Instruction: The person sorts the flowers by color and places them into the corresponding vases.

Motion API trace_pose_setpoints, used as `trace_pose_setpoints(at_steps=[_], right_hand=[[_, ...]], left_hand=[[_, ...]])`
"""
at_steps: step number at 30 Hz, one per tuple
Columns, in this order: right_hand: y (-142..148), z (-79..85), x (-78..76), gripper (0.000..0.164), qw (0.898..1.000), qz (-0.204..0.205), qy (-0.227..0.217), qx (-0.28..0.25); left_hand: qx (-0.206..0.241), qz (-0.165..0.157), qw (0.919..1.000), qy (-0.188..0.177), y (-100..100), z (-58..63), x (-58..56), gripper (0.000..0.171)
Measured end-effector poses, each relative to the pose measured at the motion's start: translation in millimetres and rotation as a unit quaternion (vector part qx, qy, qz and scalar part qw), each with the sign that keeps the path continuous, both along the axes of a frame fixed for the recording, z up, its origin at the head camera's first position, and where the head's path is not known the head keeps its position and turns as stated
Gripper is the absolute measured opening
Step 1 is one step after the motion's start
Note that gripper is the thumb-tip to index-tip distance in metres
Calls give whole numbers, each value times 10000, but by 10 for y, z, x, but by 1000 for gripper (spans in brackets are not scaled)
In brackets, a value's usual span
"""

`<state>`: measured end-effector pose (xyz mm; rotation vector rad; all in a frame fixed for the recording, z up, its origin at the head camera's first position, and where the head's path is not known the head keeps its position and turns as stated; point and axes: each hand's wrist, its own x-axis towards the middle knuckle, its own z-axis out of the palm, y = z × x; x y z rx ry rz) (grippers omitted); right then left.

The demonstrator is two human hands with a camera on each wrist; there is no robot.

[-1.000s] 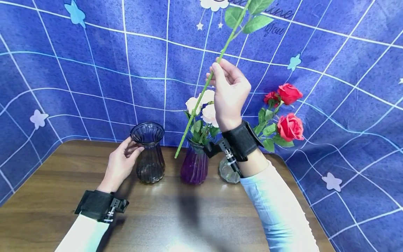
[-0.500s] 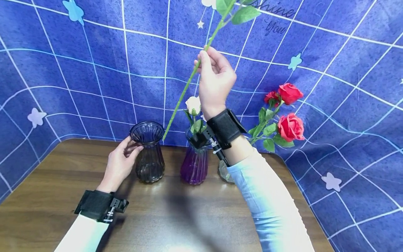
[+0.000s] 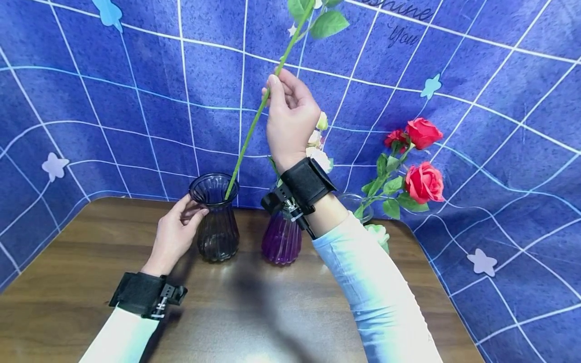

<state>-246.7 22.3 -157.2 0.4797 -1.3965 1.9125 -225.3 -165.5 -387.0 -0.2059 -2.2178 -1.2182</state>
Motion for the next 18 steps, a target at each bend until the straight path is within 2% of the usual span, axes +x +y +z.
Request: trace_pose_setpoints(at_steps=[9,13,18], right_hand=[[11,-151,-46,21,9989,-76,-22,463],[-5,-241,-93,20,9962,-223,-170,830],[-35,-348,-126,21,9925,-214,-396,1135]], left_hand=[[41,9,10000,10,4,-9,-8,34],[29,18,10000,11,2,-11,-7,33],[30,17,10000,32,4,-12,-7,33]])
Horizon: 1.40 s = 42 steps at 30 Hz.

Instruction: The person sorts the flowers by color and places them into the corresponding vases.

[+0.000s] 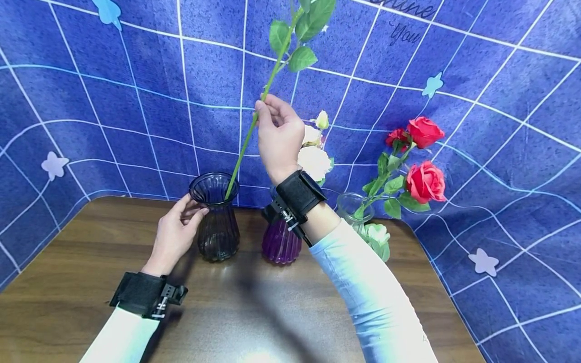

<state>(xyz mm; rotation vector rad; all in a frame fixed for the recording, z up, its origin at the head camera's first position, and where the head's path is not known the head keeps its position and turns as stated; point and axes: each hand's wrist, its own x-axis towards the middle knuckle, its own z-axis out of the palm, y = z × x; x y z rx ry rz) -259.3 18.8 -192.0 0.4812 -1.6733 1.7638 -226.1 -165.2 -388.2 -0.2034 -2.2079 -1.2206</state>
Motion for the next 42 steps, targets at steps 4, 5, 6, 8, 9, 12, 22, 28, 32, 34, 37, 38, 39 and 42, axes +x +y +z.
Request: trace_pose_setpoints(at_steps=[4,5,6,8,9,12,22,28,32,34,37,38,39,42], right_hand=[[-20,-89,-6,20,9997,-71,-101,226],[-24,-111,-9,20,9995,-104,-110,285],[-29,-133,-13,21,9992,-126,-130,343],[-41,-183,-23,21,9989,-145,-163,427],[-50,-210,-30,20,9987,-156,-177,460],[-82,-298,-53,20,9978,-210,-251,585],[-152,-564,-111,18,9954,-297,-374,836],[-186,-698,-135,18,9917,-355,-568,1097],[-213,-799,-142,19,9886,-376,-737,1260],[-223,-846,-141,18,9864,-389,-826,1363],[-229,-904,-135,19,9837,-326,-920,1513],[-229,-919,-132,19,9826,-308,-942,1569],[-228,-932,-130,19,9815,-292,-966,1629],[-219,-960,-125,19,9773,-246,-1064,1815]], left_hand=[[0,-2,10000,48,1,-10,-4,33],[-11,7,10000,55,1,-12,-6,33],[-22,13,10000,58,1,-14,-9,33],[-40,21,10000,67,0,-15,-13,33],[-43,30,10000,73,-1,-17,-16,33],[-47,55,9999,84,-4,-18,-21,32],[26,28,10000,71,3,-21,-36,34],[110,14,9999,81,1,-17,-48,33],[118,0,9999,56,-1,-20,-44,33],[121,2,9999,29,-3,-24,-43,33],[136,19,9999,-4,-5,-29,-42,33],[140,31,9999,-17,-5,-30,-42,33],[139,38,9999,-19,-3,-30,-39,33],[123,60,9999,-30,-1,-29,-38,33]])
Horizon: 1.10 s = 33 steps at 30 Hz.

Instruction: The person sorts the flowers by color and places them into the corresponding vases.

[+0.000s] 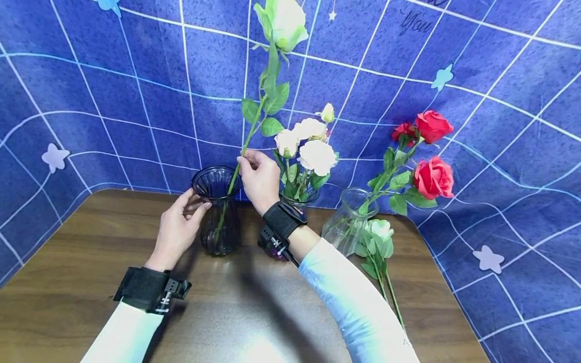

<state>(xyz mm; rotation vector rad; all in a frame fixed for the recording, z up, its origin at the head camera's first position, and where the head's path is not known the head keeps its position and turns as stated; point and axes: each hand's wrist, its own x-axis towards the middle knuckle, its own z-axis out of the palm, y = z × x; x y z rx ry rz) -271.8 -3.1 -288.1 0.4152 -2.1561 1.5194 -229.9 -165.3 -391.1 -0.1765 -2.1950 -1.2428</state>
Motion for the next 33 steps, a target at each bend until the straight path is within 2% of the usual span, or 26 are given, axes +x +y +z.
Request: trace_pose_setpoints(at_steps=[7,18,33], right_hand=[[29,-30,16,22,9987,-46,-173,479],[46,-68,0,22,9984,-3,-290,492],[108,-102,65,21,9969,-25,-357,706]], left_hand=[[9,-11,10000,13,5,-1,-9,33],[29,44,10000,-7,8,-6,-6,35],[72,-22,10000,24,14,2,7,34]])
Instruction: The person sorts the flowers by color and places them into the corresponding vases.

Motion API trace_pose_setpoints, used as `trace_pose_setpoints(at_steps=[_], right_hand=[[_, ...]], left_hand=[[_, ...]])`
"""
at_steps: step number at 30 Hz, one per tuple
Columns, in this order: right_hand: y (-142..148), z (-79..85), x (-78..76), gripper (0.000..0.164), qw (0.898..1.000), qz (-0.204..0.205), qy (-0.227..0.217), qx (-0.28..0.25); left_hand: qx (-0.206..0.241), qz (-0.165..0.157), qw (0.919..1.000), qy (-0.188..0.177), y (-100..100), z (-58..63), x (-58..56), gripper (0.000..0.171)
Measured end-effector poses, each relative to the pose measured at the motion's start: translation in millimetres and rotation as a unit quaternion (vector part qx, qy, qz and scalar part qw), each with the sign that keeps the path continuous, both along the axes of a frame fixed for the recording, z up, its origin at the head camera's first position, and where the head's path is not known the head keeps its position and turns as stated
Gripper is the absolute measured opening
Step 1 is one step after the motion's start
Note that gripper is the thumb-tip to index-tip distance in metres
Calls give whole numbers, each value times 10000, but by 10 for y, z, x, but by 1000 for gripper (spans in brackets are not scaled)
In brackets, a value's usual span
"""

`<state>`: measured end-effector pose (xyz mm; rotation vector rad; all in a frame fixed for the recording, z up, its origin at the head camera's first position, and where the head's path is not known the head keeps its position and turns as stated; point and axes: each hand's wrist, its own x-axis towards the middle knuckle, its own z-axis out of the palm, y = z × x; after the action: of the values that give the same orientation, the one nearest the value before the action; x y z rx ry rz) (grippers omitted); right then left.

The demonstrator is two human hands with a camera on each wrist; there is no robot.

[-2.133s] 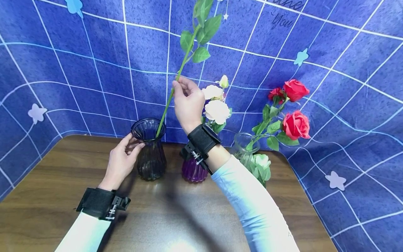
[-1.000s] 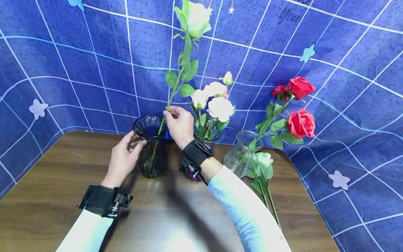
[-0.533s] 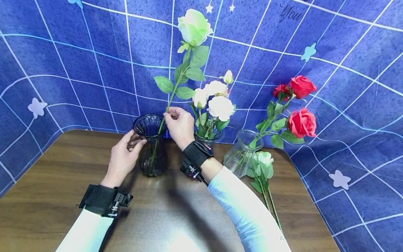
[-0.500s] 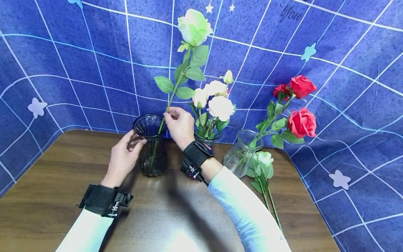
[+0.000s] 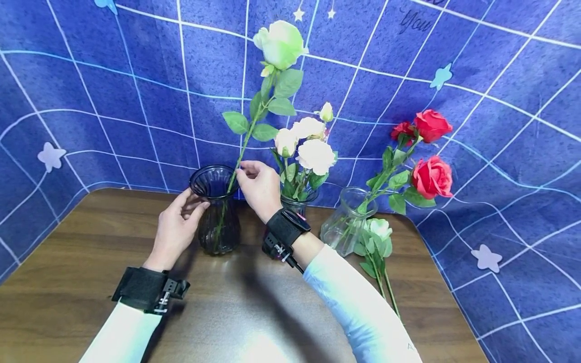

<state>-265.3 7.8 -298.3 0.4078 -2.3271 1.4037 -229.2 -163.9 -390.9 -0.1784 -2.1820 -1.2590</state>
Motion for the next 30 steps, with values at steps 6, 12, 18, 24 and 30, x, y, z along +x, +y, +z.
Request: trace_pose_setpoints(at_steps=[6,12,18,24,30], right_hand=[[85,-11,62,22,10000,33,-73,-23],[192,-3,201,21,9987,382,-225,-245],[334,1,318,20,9971,617,-176,-402],[482,-14,376,19,9943,753,-156,-734],[690,-53,472,18,9914,741,-154,-1072]], left_hand=[[-28,-11,10000,-2,10,0,-7,33],[-24,-2,10000,16,3,1,-2,33],[-26,11,10000,11,7,3,9,34],[51,21,10000,-14,4,-5,4,34],[13,28,10000,6,5,-4,1,34]])
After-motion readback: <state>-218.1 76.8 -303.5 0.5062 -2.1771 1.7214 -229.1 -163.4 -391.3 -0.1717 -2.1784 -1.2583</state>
